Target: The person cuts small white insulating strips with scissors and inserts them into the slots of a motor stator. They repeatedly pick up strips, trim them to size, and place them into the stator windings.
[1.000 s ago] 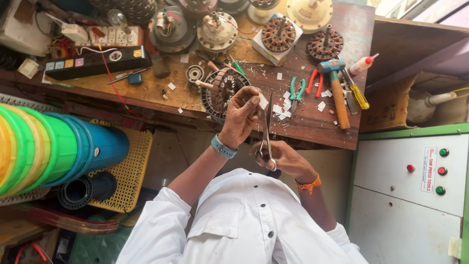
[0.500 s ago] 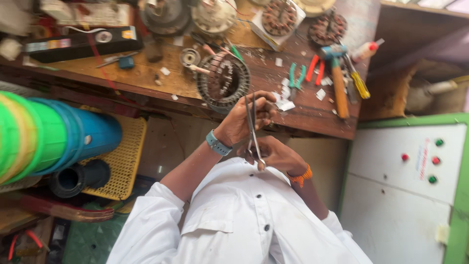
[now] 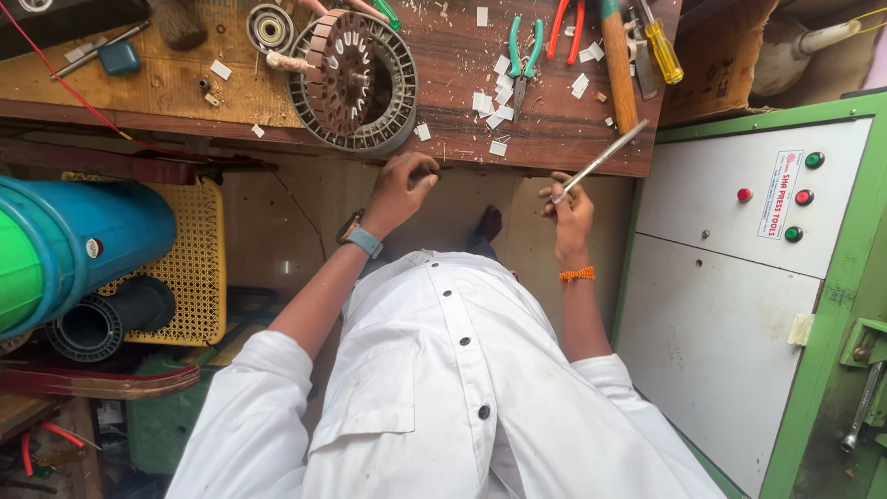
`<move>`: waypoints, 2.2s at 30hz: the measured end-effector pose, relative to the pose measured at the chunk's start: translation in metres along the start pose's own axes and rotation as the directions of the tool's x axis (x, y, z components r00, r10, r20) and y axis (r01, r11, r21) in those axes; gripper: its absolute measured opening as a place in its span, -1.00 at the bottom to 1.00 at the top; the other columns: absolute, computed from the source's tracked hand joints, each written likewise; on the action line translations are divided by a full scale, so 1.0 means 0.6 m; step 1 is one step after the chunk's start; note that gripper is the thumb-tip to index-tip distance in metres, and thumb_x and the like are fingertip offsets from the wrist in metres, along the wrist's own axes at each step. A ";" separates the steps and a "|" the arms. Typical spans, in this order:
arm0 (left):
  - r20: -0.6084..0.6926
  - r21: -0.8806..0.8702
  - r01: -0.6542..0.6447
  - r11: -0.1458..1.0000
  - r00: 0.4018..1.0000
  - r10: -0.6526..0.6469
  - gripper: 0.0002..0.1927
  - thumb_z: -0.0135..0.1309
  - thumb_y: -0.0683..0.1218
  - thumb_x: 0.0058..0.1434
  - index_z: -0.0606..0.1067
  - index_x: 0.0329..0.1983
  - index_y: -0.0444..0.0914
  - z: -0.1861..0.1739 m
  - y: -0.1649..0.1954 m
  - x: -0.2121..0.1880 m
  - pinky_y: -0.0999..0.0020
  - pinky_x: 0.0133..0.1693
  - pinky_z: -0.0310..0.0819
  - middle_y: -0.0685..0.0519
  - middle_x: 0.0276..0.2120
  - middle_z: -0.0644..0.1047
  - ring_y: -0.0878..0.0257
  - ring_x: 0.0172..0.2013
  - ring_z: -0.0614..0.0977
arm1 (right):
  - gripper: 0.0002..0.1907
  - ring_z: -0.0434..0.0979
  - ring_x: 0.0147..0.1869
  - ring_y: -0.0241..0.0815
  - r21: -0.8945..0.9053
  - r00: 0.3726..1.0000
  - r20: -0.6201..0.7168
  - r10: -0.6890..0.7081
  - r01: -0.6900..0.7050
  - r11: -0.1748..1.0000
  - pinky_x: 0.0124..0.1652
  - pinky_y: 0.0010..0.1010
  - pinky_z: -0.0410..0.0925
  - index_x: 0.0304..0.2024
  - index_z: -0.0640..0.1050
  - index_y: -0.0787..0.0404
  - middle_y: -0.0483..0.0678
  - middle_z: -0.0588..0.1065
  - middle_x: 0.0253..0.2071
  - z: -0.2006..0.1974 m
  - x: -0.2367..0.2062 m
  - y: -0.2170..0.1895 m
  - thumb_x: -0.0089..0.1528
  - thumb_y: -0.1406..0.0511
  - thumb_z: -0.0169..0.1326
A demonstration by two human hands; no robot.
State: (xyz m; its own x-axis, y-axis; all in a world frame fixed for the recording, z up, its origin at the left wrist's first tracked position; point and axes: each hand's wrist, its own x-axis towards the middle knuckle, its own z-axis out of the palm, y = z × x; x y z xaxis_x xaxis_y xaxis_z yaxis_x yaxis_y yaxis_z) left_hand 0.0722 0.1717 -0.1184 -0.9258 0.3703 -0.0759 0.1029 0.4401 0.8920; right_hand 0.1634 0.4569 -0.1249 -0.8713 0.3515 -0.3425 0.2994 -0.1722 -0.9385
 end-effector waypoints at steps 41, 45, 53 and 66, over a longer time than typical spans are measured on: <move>0.136 -0.178 -0.280 0.943 0.942 0.306 -0.72 0.15 -0.24 0.28 0.49 0.04 -0.17 0.032 0.149 0.073 0.29 -0.10 0.61 0.08 -0.21 0.58 0.16 -0.13 0.57 | -0.70 0.59 -0.07 -0.34 -0.134 0.949 0.313 -0.036 0.081 0.988 -0.01 -0.49 0.48 -0.03 0.47 0.29 -0.11 0.58 -0.16 0.056 0.010 -0.136 0.22 0.45 0.25; 0.163 -0.372 -0.126 0.920 0.967 0.198 -0.71 0.12 -0.23 0.27 0.44 0.05 -0.21 0.045 0.145 0.073 0.36 -0.16 0.65 0.06 -0.19 0.59 0.28 -0.17 0.68 | -0.65 0.55 -0.05 -0.37 -0.163 0.969 0.226 -0.097 0.136 0.977 0.00 -0.53 0.45 0.03 0.46 0.27 -0.14 0.51 -0.16 0.079 0.008 -0.133 0.21 0.50 0.22; 0.254 -0.739 0.262 0.621 0.962 -0.103 -0.51 0.24 -0.19 0.24 0.43 0.25 -0.23 0.063 0.120 0.081 0.39 -0.17 0.65 0.10 -0.17 0.56 0.36 -0.17 0.64 | -0.66 0.44 -0.09 -0.39 -0.183 0.958 0.143 -0.249 0.273 0.945 -0.08 -0.52 0.42 -0.02 0.37 0.25 -0.17 0.38 -0.17 0.106 0.001 -0.134 0.28 0.50 0.24; 0.139 -0.975 0.114 0.193 0.983 0.120 -0.30 0.30 -0.20 0.15 0.29 0.33 -0.01 -0.044 0.182 0.116 0.58 -0.32 0.61 0.08 0.00 0.52 0.42 -0.19 0.62 | -0.01 0.37 -0.38 -0.37 -0.034 0.541 0.835 0.101 -0.133 0.991 -0.39 -0.58 0.22 0.11 0.53 0.42 -0.14 0.44 -0.42 0.083 -0.048 -0.158 -0.03 -0.22 0.40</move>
State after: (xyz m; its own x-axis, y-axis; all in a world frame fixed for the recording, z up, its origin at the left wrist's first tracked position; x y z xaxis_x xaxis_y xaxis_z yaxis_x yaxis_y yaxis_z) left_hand 0.0093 0.2237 -0.0145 -0.8472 0.5304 -0.0292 -0.4402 -0.6702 0.5975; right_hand 0.1409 0.4170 -0.0237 -0.7656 -0.5957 -0.2429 0.4257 -0.1861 -0.8855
